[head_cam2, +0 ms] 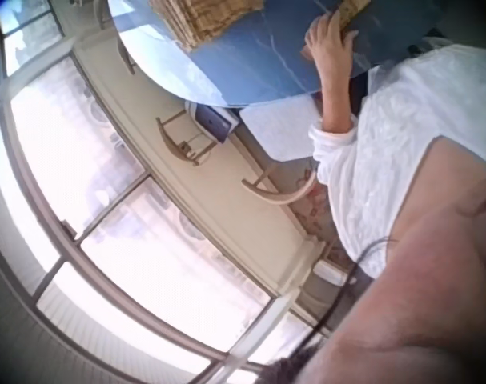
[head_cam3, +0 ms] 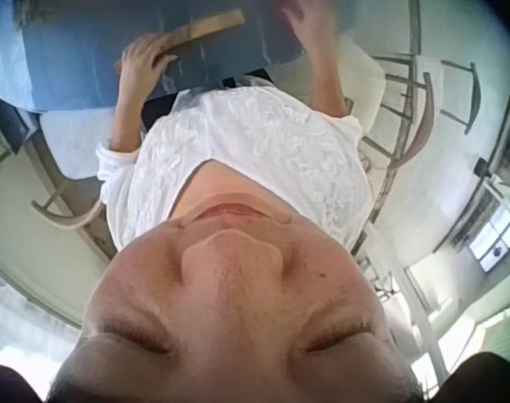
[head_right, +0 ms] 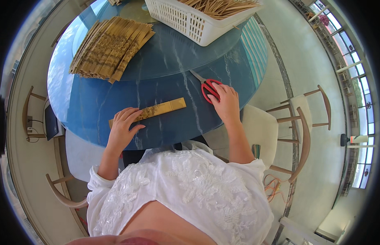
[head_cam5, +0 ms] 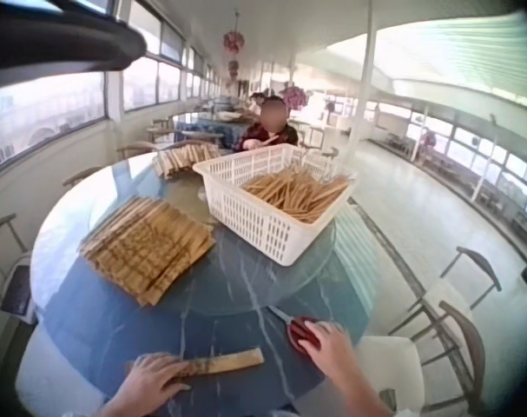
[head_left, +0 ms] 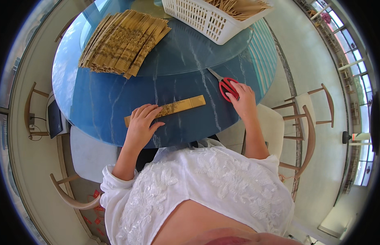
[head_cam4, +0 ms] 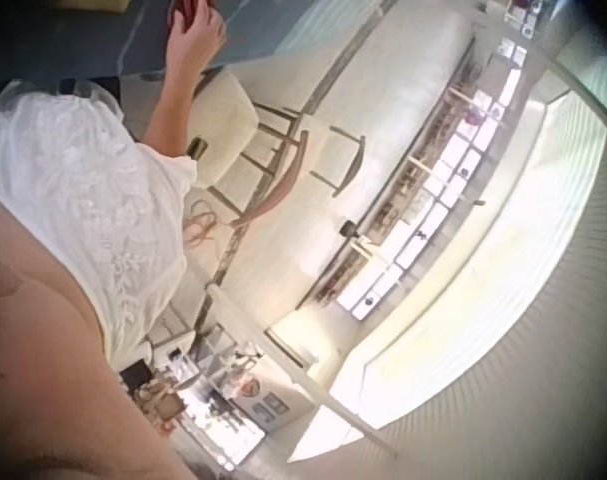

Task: The person repeatedly picks up thin bamboo sticks from a white basket and inserts them into slots on patterned bamboo strips laid on a blue table. The person aligns and secures each stick, then places the assembled strip back on the table. Scissors are visible but not used.

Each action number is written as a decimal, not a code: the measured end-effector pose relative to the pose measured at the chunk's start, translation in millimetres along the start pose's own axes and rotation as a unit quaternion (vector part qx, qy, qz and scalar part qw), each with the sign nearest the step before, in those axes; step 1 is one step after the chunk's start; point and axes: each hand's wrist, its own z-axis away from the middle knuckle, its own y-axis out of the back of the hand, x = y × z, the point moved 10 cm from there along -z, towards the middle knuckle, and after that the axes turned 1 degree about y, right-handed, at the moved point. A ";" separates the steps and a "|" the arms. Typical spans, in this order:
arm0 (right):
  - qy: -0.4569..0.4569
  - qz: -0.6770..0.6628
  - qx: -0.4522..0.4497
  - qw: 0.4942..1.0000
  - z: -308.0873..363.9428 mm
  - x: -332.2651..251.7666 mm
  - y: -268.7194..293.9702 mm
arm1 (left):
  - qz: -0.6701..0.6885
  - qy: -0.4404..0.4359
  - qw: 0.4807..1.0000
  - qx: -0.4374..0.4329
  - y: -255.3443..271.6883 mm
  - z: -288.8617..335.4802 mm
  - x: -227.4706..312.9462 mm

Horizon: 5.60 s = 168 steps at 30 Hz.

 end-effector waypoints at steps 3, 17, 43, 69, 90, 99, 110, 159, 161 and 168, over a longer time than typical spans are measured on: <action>-0.008 0.001 -0.013 1.000 2.5 4.2 -6.2 | 0.012 0.004 1.000 0.003 -2.6 0.7 -1.0; -0.101 0.042 0.028 0.994 -35.5 147.8 3.7 | 0.042 0.001 0.999 0.030 0.2 -2.5 -7.7; -0.034 0.055 -0.368 0.928 -377.4 42.3 -75.9 | 0.027 -0.059 0.988 0.136 3.3 6.7 -10.9; -0.248 -0.002 -0.443 0.862 -359.5 106.7 -137.8 | 0.050 -0.067 0.990 0.115 7.0 4.2 -15.3; -0.229 0.050 -0.440 0.867 -352.6 109.0 -124.4 | 0.055 -0.059 0.991 0.111 12.3 1.3 -17.5; -0.228 0.064 -0.435 0.869 -356.7 113.9 -118.8 | 0.055 -0.060 0.990 0.116 12.3 1.9 -17.7; -0.227 0.082 -0.436 0.867 -365.8 116.8 -119.9 | 0.056 -0.063 0.990 0.109 11.2 4.3 -19.9; -0.130 0.340 -0.154 0.919 -381.6 42.2 -8.1 | 0.056 -0.072 0.987 0.136 16.0 6.6 -21.2; -0.097 0.368 -0.129 0.916 -382.2 37.6 -6.6 | 0.051 -0.073 0.986 0.142 16.0 8.0 -20.7; 0.001 0.467 -0.049 0.883 -379.8 23.1 13.3 | 0.042 -0.077 0.985 0.148 12.9 9.3 -20.0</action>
